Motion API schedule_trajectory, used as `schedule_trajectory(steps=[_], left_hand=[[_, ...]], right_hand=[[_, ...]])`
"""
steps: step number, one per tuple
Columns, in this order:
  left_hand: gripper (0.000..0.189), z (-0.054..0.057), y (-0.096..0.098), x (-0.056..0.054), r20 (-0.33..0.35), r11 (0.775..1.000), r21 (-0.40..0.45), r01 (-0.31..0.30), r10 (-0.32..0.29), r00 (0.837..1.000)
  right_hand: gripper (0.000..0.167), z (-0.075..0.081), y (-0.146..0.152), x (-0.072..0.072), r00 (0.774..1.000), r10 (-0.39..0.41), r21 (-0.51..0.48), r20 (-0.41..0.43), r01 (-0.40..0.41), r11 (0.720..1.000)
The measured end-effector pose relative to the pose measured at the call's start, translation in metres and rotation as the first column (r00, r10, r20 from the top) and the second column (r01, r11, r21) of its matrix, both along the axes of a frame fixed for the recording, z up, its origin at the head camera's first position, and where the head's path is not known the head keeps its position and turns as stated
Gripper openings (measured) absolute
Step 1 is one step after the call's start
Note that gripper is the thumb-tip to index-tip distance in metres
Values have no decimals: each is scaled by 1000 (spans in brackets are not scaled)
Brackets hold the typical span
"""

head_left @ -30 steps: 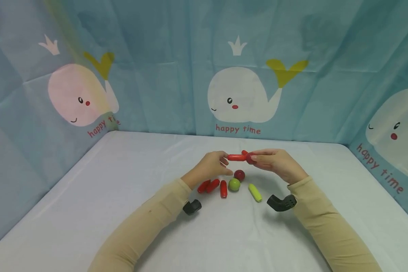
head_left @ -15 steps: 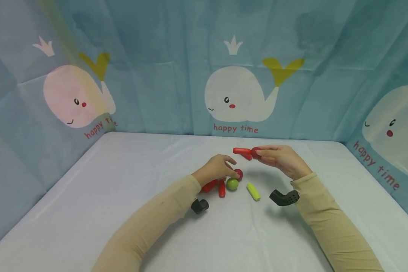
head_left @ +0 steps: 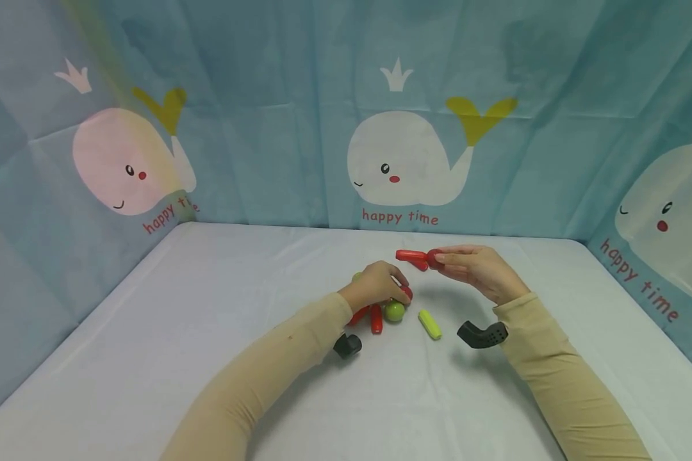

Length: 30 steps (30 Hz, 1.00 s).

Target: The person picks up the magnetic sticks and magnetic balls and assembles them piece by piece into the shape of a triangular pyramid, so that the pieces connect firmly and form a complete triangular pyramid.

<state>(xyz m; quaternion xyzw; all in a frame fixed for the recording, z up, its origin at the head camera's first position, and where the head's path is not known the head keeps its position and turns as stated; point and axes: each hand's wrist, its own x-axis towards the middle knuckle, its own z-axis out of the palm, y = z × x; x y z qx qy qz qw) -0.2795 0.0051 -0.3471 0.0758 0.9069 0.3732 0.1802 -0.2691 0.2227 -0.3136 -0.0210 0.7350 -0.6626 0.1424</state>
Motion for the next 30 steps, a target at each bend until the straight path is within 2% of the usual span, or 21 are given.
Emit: schedule_trajectory(steps=[10,16,20,24,27,30], left_hand=[[33,11,-16,-2,17,995,62,-78,77,997],[32,17,-31,2,36,984,131,-125,121,992],[31,19,-40,5,26,976,159,-147,144,989],[31,18,-50,6,-15,971,157,-180,184,983],[31,18,-58,8,-67,973,144,-179,190,979],[33,19,-65,10,-94,975,141,-172,186,978]], right_hand=[[54,1,-1,1,1000,7,-21,-7,-7,1000],[60,-1,-4,2,1000,18,-24,-5,-18,1000],[60,-1,-5,2,1000,20,-26,-5,-20,999],[50,-3,-7,1,1000,21,-48,-7,-21,999],[38,-4,-9,1,1000,26,-70,-7,-26,997],[38,-4,-11,1,999,42,-61,-11,-43,997]])
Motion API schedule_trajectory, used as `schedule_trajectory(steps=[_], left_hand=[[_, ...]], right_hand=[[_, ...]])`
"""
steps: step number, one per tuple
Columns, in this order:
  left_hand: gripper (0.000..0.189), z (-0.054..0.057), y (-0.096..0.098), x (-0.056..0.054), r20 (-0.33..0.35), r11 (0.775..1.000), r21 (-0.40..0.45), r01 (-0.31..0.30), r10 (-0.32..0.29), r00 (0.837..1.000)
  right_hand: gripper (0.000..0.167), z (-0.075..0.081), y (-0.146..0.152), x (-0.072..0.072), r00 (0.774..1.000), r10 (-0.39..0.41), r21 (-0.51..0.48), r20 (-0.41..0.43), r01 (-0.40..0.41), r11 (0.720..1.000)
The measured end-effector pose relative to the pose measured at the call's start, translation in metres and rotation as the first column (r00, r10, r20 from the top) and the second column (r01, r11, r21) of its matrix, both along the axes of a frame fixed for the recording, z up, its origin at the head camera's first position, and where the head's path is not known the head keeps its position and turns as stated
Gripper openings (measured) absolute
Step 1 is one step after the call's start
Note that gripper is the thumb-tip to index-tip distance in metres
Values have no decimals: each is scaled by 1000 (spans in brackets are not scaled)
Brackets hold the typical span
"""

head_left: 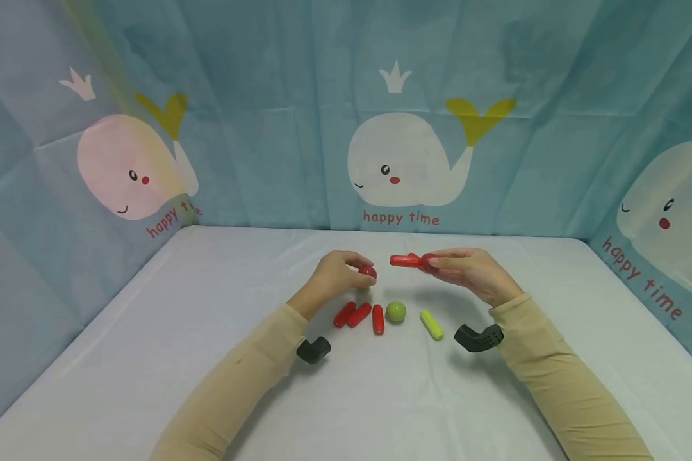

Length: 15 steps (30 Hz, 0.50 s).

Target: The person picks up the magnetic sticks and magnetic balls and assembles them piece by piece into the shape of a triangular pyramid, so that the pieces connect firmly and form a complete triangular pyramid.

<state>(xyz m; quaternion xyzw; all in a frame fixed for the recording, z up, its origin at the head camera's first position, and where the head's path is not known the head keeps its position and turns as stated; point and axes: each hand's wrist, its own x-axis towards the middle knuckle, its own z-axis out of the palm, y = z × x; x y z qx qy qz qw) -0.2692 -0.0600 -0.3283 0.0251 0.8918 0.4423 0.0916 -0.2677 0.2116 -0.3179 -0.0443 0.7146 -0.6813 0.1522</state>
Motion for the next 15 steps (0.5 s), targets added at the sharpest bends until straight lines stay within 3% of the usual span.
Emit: schedule_trajectory(steps=[5,15], left_hand=[[37,-1,-10,3,17,1000,25,1,-2,1000],[41,-3,-25,8,40,991,123,-49,45,998]], right_hand=[[54,1,-1,1,1000,18,32,0,-18,999],[55,-1,-6,3,999,43,59,-15,-42,997]])
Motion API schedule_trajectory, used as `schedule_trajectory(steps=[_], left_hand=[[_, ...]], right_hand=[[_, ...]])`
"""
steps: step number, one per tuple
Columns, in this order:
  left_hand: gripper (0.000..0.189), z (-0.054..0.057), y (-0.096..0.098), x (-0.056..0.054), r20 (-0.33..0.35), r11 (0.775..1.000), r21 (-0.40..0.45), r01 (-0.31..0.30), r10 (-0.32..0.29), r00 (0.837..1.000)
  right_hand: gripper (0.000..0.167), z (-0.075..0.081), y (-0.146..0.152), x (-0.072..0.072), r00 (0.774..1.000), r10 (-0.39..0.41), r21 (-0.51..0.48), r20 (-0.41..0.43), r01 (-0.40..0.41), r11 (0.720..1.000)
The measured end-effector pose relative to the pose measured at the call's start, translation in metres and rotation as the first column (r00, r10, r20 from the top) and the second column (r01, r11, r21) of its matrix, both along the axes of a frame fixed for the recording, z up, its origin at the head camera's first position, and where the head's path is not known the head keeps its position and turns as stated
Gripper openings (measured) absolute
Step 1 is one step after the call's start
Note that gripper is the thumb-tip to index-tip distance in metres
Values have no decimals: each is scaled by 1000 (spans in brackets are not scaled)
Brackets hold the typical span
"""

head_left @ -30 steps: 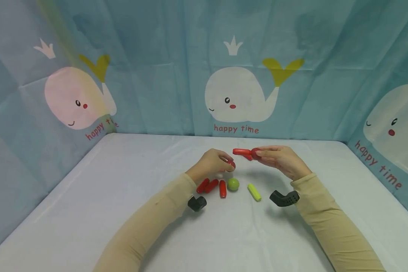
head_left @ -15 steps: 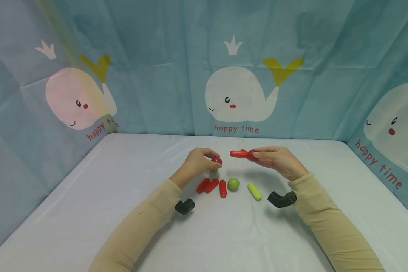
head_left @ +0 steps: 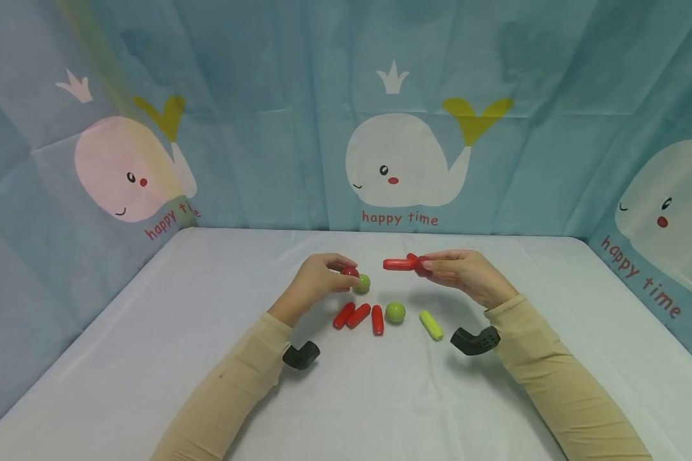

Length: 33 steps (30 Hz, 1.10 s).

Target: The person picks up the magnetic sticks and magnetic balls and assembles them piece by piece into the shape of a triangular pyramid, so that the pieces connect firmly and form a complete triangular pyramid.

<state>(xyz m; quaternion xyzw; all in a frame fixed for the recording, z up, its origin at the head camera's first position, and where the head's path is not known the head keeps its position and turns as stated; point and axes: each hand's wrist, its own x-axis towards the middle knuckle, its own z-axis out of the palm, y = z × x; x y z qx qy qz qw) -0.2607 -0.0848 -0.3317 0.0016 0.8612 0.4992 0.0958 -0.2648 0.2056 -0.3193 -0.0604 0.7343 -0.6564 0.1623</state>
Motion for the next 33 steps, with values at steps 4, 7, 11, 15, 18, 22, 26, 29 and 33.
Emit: schedule_trajectory(steps=[4,7,11,15,18,22,26,29,33], left_hand=[[42,0,-3,4,-2,1000,-9,-24,24,1000],[43,-2,-7,5,-16,999,-15,-28,28,999],[45,-4,-8,4,-24,1000,2,-4,5,1000],[47,-4,-6,6,-13,1000,7,6,-6,1000],[45,-5,-5,8,-34,1000,22,2,-1,999],[40,-8,-4,9,-81,999,52,4,1,997],[39,-9,-2,9,-98,999,48,8,-4,995],[42,-9,-1,10,-98,999,39,8,-4,995],[43,-7,1,11,-94,999,32,2,1,996]], right_hand=[[53,-1,-4,1,1000,11,36,-9,-10,999],[51,-3,-7,1,1000,26,38,-15,-26,999],[49,-4,-8,0,999,35,28,-13,-34,999],[50,-4,-10,2,1000,14,33,10,-14,999],[51,-4,-12,4,1000,8,24,18,-9,1000],[50,-6,-13,5,1000,16,29,17,-16,999],[48,-8,-13,4,1000,24,38,16,-25,999],[47,-9,-14,4,1000,26,36,15,-26,999],[45,-9,-15,4,999,36,30,11,-36,999]])
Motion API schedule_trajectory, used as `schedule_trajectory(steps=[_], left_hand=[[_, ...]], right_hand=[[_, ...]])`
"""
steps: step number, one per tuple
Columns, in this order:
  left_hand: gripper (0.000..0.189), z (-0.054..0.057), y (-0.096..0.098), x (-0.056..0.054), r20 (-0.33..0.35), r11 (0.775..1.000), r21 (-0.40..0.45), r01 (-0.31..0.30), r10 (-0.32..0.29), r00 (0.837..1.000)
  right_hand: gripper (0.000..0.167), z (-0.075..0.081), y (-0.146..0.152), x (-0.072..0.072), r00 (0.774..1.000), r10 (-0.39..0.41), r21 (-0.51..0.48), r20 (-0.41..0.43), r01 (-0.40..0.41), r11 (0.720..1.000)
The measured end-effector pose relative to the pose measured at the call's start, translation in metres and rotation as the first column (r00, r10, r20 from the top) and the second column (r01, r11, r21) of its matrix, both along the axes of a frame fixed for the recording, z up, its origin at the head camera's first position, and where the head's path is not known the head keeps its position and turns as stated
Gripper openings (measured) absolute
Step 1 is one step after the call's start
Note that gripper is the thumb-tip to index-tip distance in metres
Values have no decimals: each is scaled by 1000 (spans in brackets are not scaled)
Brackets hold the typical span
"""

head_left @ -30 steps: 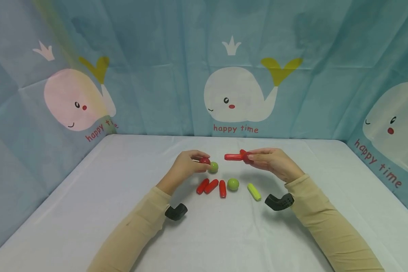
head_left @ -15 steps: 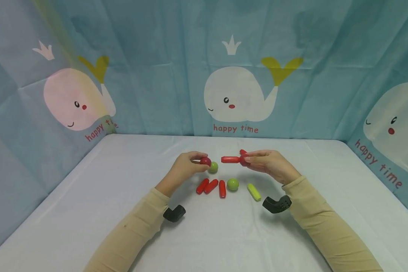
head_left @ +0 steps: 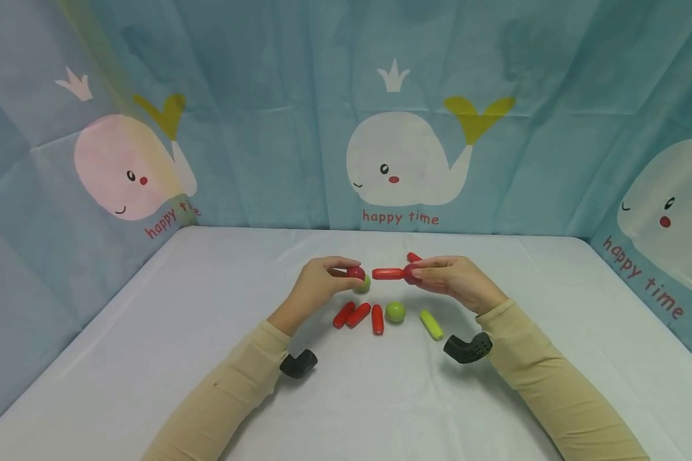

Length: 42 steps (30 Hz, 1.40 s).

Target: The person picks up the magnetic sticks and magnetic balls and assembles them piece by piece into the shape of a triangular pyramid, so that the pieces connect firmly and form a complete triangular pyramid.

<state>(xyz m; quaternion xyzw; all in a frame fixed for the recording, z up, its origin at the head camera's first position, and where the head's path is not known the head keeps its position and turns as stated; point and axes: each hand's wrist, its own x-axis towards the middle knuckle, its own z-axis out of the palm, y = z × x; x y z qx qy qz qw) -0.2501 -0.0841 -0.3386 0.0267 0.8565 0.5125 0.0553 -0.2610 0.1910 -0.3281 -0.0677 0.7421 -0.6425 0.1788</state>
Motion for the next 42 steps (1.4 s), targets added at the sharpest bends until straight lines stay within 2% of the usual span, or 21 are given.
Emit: schedule_trajectory(steps=[21,36,42], left_hand=[[41,3,4,4,1,1000,0,5,-5,1000],[43,1,3,4,-7,999,-10,35,-35,999],[45,2,2,4,-5,999,12,34,-34,999]], right_hand=[[43,-3,-3,1,1000,12,7,-12,-12,1000],[45,-3,-7,3,1000,11,26,-9,-11,1000],[43,-2,-6,3,999,33,78,-13,-32,996]])
